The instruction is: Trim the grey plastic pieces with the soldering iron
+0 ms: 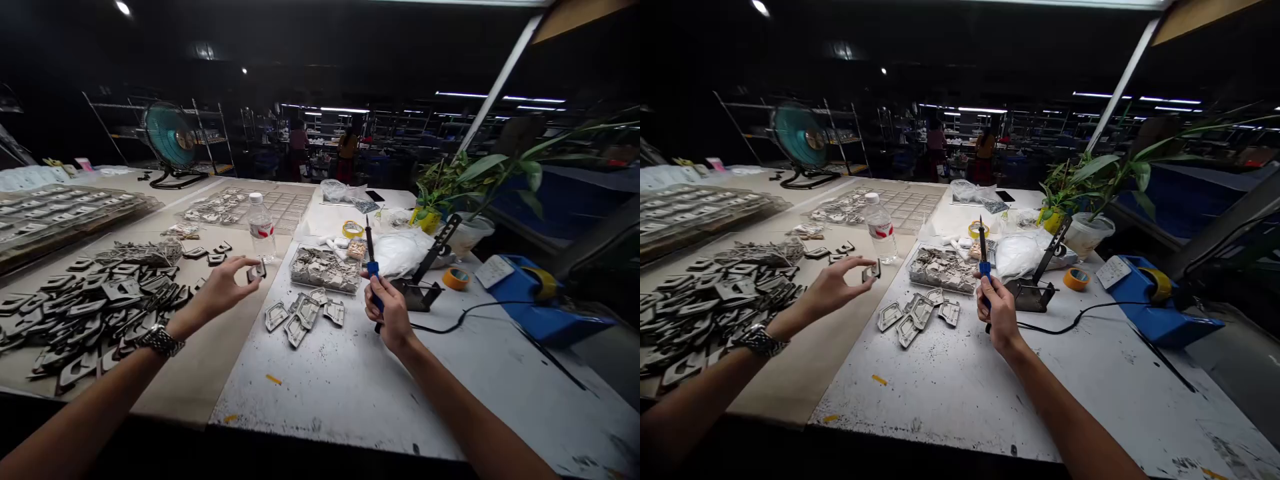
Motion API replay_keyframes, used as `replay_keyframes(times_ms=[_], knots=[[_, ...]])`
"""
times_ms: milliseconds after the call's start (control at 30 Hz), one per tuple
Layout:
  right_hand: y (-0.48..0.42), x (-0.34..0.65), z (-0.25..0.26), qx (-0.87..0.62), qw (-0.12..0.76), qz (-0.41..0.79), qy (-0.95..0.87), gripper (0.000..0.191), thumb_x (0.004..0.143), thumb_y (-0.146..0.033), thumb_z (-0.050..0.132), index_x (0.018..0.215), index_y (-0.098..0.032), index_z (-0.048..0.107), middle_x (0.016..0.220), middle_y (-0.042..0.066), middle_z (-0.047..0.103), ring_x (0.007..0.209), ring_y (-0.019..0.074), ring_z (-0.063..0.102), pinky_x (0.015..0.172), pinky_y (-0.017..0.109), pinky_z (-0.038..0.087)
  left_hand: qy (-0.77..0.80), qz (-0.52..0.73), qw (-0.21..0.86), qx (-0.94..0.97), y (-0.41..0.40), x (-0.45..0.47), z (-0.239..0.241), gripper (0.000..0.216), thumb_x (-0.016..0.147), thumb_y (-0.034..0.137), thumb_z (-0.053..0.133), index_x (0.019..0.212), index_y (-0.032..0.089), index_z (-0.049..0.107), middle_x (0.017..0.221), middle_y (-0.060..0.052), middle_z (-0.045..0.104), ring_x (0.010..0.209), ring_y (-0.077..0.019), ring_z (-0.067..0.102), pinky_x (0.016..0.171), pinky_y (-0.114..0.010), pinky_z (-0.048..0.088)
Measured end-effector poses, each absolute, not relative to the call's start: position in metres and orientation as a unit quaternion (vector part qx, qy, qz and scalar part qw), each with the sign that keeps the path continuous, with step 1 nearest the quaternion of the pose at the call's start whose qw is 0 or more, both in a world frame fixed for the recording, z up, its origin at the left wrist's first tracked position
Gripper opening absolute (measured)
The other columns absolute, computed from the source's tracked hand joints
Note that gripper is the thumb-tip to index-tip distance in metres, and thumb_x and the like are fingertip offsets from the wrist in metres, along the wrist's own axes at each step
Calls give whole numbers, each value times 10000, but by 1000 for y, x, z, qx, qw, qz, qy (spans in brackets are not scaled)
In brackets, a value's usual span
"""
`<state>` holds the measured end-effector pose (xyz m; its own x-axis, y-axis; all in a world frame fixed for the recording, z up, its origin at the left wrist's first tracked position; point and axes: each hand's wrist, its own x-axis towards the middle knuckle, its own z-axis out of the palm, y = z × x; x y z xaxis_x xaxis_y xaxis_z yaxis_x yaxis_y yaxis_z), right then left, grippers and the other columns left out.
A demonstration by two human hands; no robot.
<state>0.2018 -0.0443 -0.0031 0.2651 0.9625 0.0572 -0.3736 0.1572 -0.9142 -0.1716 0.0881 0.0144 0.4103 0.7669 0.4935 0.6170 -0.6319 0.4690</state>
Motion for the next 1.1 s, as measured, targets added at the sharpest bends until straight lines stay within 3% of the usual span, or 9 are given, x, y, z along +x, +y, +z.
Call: replay_keyframes(times_ms=[300, 467, 567, 667, 767, 900, 1100], knots=[[-44, 205, -2, -482, 649, 439, -392, 544, 885, -674, 816, 1201, -241, 720, 809, -49, 496, 528, 58, 271, 432, 212, 200, 348, 397, 272, 804, 57, -82, 1, 414, 964, 452, 779, 1310, 226, 810, 1215, -105, 775, 1089, -276, 749, 1011, -426, 635], [-14, 206, 8, -570, 593, 356, -444, 561, 923, -779, 682, 1074, -242, 625, 898, 12, 684, 535, 89, 343, 439, 235, 245, 349, 424, 322, 771, 59, -61, 6, 392, 919, 467, 827, 1240, 246, 868, 1222, -109, 800, 1128, -299, 752, 1039, -440, 632], [21, 201, 23, -628, 522, 293, -497, 452, 915, -648, 760, 1003, -221, 641, 923, 47, 751, 633, 134, 506, 542, 261, 392, 337, 443, 311, 770, 57, -63, 5, 381, 936, 461, 821, 1253, 256, 871, 1203, -106, 806, 1127, -301, 756, 1048, -448, 623], [55, 189, 37, -667, 458, 217, -547, 324, 850, -419, 867, 981, -216, 651, 990, 57, 778, 880, 207, 654, 751, 304, 486, 334, 464, 326, 753, 55, -70, 1, 393, 947, 482, 819, 1270, 263, 867, 1194, -98, 807, 1082, -293, 771, 995, -427, 643], [78, 174, 42, -690, 394, 179, -581, 322, 796, -285, 910, 952, -228, 634, 983, 44, 798, 971, 242, 693, 853, 332, 490, 342, 476, 416, 695, 54, -76, 0, 436, 912, 521, 855, 1255, 253, 870, 1226, -92, 821, 1065, -292, 796, 984, -420, 664], [92, 160, 34, -719, 336, 156, -588, 368, 754, -215, 941, 862, -234, 589, 888, 37, 779, 977, 262, 711, 902, 349, 478, 352, 492, 544, 582, 54, -80, 4, 472, 873, 524, 897, 1229, 214, 874, 1242, -111, 851, 1170, -321, 802, 1105, -457, 628], [95, 160, 32, -736, 358, 140, -558, 354, 746, -126, 879, 769, -239, 545, 808, 35, 700, 928, 257, 667, 870, 353, 455, 346, 496, 612, 510, 54, -77, 6, 436, 857, 506, 923, 1169, 203, 889, 1263, -119, 848, 1157, -331, 812, 1161, -511, 591]])
